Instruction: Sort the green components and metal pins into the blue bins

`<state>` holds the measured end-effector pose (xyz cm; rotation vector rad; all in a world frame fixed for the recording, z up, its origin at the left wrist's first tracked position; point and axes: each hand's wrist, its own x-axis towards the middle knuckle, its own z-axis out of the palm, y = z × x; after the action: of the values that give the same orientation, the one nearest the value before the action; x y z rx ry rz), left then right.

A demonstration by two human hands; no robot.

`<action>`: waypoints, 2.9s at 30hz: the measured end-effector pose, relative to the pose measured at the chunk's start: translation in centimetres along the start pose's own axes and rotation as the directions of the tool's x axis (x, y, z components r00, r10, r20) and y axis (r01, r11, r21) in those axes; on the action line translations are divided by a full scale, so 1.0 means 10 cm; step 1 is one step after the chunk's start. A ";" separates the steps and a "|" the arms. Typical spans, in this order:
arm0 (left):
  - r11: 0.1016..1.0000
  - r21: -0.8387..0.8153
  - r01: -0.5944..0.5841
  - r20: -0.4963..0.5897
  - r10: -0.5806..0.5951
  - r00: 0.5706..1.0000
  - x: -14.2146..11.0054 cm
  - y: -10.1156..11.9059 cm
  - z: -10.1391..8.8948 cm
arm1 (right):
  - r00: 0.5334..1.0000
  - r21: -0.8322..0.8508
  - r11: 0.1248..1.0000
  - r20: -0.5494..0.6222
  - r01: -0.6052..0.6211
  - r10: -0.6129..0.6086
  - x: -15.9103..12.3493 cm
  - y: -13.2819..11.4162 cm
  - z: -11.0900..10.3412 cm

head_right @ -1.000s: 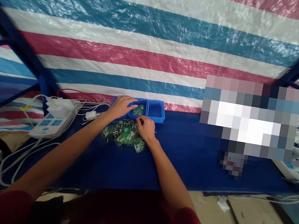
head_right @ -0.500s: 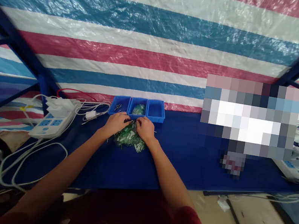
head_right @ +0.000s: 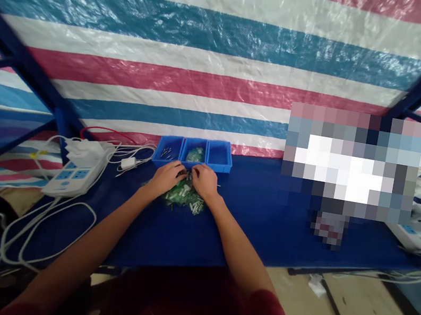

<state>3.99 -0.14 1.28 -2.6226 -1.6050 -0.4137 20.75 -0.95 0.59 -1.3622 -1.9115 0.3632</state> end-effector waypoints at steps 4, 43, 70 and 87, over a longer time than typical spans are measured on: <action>0.999 -0.025 -0.047 -0.067 0.046 0.997 -0.02 0.03 -0.02 | 1.000 0.034 0.999 -0.028 -0.012 0.013 0.00 0.00 0.00; 0.904 -0.391 -0.174 -0.487 -0.043 0.872 -0.15 0.00 -0.17 | 0.996 0.353 0.935 -0.087 -0.003 0.036 0.00 -0.08 -0.08; 0.869 -0.450 -0.203 -0.537 -0.082 0.840 -0.16 0.03 -0.14 | 0.989 0.311 0.942 -0.116 0.126 -0.094 -0.03 -0.12 -0.08; 0.731 -0.664 -0.157 -0.377 -0.147 0.914 -0.15 0.05 -0.11 | 0.985 0.323 0.944 -0.170 0.063 -0.007 -0.03 -0.11 -0.06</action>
<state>3.55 -1.86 2.02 -2.6724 -1.4796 -1.7348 20.49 -1.77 1.49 -1.1003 -1.6490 0.5088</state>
